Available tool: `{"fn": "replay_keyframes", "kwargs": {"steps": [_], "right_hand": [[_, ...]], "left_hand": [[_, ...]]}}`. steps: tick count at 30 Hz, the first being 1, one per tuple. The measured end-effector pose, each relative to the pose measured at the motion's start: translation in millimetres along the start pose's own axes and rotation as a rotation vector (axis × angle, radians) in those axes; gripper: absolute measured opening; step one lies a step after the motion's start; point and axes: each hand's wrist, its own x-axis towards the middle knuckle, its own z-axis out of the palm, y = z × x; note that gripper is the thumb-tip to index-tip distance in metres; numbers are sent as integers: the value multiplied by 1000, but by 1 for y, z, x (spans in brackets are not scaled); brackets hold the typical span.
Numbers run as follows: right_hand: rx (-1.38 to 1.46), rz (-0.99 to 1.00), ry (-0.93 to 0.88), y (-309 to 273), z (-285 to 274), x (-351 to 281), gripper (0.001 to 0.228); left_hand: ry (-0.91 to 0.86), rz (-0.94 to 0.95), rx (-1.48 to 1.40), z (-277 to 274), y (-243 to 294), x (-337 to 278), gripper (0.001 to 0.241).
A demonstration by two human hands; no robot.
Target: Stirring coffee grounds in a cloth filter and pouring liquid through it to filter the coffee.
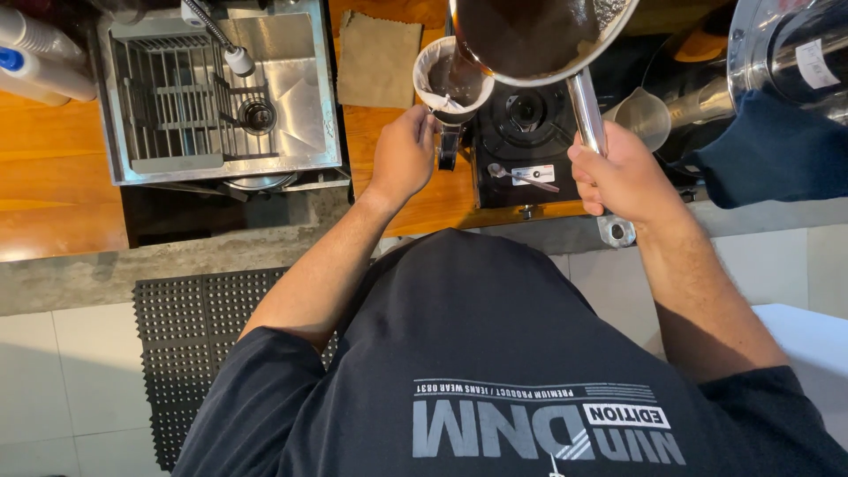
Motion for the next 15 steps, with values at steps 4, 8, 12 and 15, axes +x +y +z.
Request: {"fn": "replay_keyframes", "kwargs": {"steps": [4,8,12,15], "right_hand": [[-11,8,12,-1,1,1,5],[62,5,-39,13,-6,7,3],[142,13,-101,17,-11,10,7],[209,25,-124,28,-17,17,11]], "left_hand": [[-1,-3,1,2,-4,0,25],[-8,6,-13,1,-1,-2,25],[-5,4,-33,1,-2,-1,27],[-14,11,-24,-1,-3,-3,26]]}}
